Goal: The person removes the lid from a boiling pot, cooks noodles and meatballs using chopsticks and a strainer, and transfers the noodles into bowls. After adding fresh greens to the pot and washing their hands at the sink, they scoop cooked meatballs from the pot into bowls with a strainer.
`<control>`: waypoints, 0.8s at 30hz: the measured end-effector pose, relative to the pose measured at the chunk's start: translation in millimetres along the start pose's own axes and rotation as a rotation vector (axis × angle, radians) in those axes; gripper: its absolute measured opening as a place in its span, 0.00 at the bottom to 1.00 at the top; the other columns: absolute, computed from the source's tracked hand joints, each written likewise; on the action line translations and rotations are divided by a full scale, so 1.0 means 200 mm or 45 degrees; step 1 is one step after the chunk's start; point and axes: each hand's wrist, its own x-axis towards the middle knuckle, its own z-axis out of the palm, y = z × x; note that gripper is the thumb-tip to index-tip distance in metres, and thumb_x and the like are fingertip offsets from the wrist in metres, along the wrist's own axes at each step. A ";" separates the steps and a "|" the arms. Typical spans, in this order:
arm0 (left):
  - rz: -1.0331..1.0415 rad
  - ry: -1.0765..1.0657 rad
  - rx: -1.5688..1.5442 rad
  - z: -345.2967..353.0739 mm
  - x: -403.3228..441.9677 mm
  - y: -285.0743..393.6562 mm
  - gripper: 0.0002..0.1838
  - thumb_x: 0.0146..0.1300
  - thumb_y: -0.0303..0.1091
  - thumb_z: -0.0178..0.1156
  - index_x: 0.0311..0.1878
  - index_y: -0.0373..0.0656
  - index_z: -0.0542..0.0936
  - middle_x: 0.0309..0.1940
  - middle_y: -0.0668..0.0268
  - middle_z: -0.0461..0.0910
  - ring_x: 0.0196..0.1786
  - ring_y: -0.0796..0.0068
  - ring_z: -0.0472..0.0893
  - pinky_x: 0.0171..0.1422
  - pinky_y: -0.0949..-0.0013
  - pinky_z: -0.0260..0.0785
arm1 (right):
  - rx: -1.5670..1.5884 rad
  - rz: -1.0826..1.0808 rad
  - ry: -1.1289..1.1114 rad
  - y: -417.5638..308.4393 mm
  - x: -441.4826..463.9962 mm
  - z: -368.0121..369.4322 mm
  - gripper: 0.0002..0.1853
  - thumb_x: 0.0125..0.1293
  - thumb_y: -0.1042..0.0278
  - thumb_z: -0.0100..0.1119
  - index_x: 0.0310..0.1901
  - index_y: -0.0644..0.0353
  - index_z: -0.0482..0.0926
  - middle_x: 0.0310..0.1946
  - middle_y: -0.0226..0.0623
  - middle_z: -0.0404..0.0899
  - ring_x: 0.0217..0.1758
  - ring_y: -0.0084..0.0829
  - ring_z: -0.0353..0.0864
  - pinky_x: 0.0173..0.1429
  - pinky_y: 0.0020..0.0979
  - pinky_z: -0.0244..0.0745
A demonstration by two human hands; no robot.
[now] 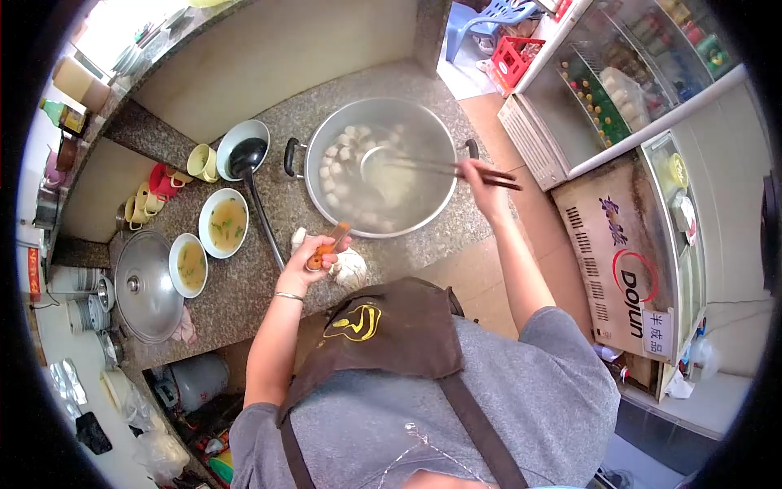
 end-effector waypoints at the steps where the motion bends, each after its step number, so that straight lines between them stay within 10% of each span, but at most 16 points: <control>1: -0.003 -0.002 -0.006 0.01 0.00 0.00 0.20 0.60 0.28 0.50 0.56 0.32 0.67 0.37 0.54 0.76 0.18 0.82 0.68 0.17 0.82 0.65 | -0.030 -0.081 0.049 0.00 0.03 -0.03 0.09 0.65 0.67 0.55 0.40 0.64 0.80 0.34 0.36 0.83 0.37 0.24 0.80 0.44 0.27 0.74; 7: 0.154 0.395 1.431 0.25 -0.04 -0.03 0.29 0.59 0.26 0.44 0.66 0.40 0.56 0.31 0.55 0.79 0.17 0.74 0.76 0.18 0.71 0.72 | -0.570 -0.082 -0.124 0.22 -0.03 -0.03 0.10 0.61 0.64 0.59 0.38 0.62 0.81 0.32 0.44 0.81 0.34 0.31 0.82 0.38 0.30 0.74; 14: 0.071 0.437 2.345 0.28 -0.02 -0.04 0.30 0.58 0.25 0.44 0.67 0.38 0.55 0.27 0.54 0.79 0.19 0.68 0.80 0.21 0.67 0.74 | 0.036 -0.031 -0.042 0.14 -0.16 -0.01 0.09 0.64 0.67 0.57 0.40 0.62 0.81 0.34 0.39 0.82 0.37 0.27 0.81 0.44 0.29 0.74; 24: -0.095 0.075 0.743 0.07 -0.19 0.12 0.21 0.62 0.28 0.47 0.59 0.39 0.64 0.33 0.57 0.77 0.19 0.79 0.72 0.17 0.78 0.64 | -0.309 -0.036 -0.160 0.01 -0.17 -0.08 0.07 0.62 0.69 0.59 0.39 0.63 0.81 0.33 0.36 0.82 0.36 0.24 0.80 0.42 0.26 0.74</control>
